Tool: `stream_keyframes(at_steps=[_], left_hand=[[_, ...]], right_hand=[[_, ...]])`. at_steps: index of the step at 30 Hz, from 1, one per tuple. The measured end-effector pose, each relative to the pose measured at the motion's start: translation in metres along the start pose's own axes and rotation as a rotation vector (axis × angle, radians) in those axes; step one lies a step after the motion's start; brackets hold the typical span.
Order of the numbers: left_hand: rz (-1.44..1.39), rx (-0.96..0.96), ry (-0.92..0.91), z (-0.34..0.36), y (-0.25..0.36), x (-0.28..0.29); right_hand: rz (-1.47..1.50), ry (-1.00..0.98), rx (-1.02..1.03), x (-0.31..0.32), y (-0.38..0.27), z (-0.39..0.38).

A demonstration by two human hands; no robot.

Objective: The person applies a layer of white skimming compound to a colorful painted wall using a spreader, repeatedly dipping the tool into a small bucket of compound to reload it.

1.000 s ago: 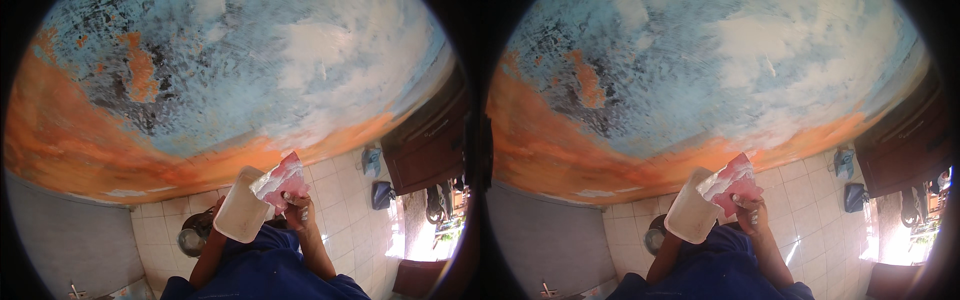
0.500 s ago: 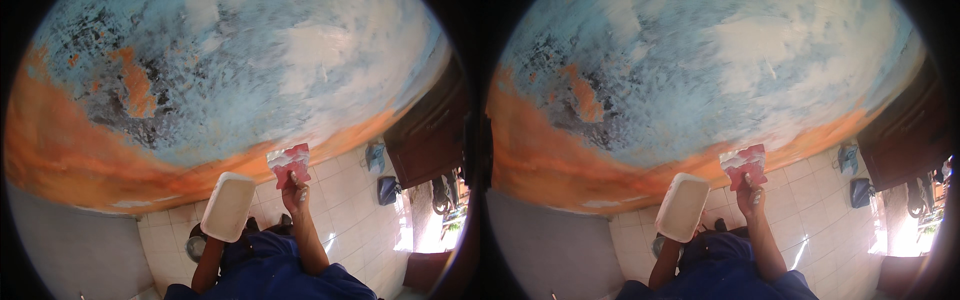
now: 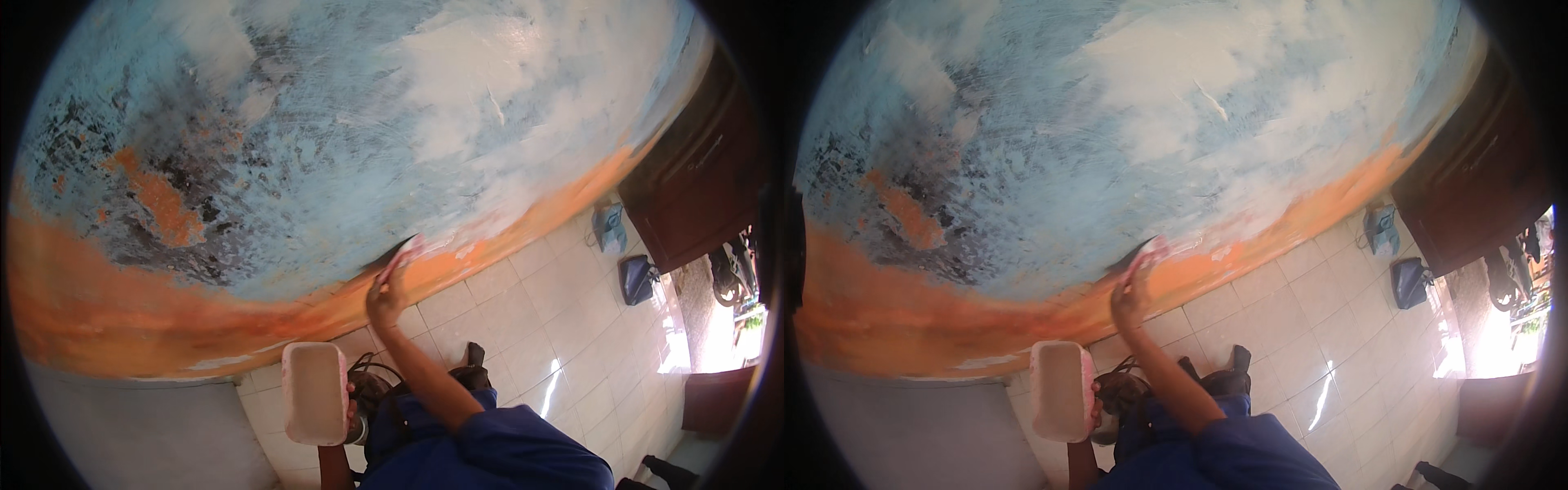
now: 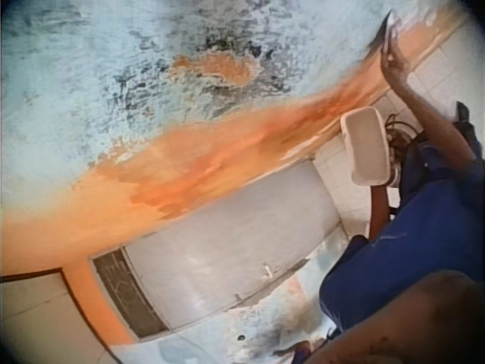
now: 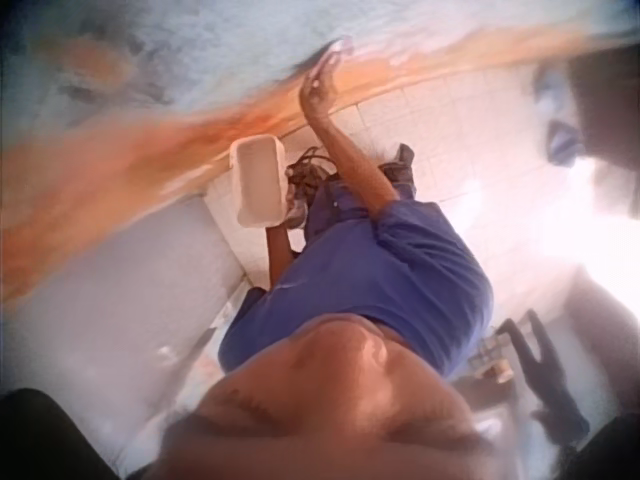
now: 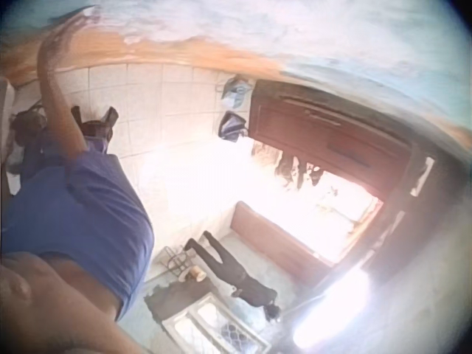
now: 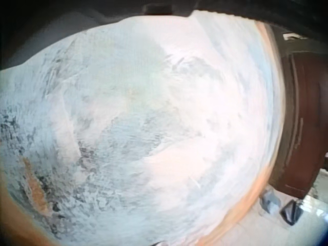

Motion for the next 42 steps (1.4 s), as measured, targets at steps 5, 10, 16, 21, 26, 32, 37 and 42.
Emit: stream_keyframes(at_steps=[5,10,16,21,26,32,37,42], left_hand=[[0.026,-0.016,-0.088,-0.004,0.013,-0.015],[0.067,-0.043,-0.122,-0.011,0.018,-0.006],[-0.017,0.003,-0.119,-0.01,0.007,0.006],[-0.02,-0.01,-0.127,-0.002,0.003,-0.014],[0.081,-0.088,-0.125,-0.012,0.016,-0.008],[0.069,-0.162,-0.088,-0.032,0.009,-0.013],[-0.007,-0.126,-0.06,-0.033,0.012,-0.001],[0.07,-0.185,-0.049,-0.027,0.016,-0.017]], right_hand=[[0.019,-0.236,0.38,-0.015,-0.005,-0.064],[-0.19,-0.501,0.149,0.079,0.028,-0.049],[-0.164,0.17,-0.012,0.087,0.067,0.055],[-0.139,-0.024,0.111,0.0,0.034,-0.016],[0.092,-0.435,0.556,0.027,0.002,-0.092],[-0.288,0.062,0.222,0.109,0.019,0.01],[-0.078,0.172,0.277,0.018,0.006,0.009],[-0.072,-0.114,0.302,-0.014,-0.041,-0.06]])
Point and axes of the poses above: each hand's wrist, its own z-axis towards the middle knuckle, its own x-axis out of the back of the hand, y = z × x, the point moved 2 cm from there along z, towards the middle knuckle, and after that the axes turned 1 degree about z, right-handed, at the moved point
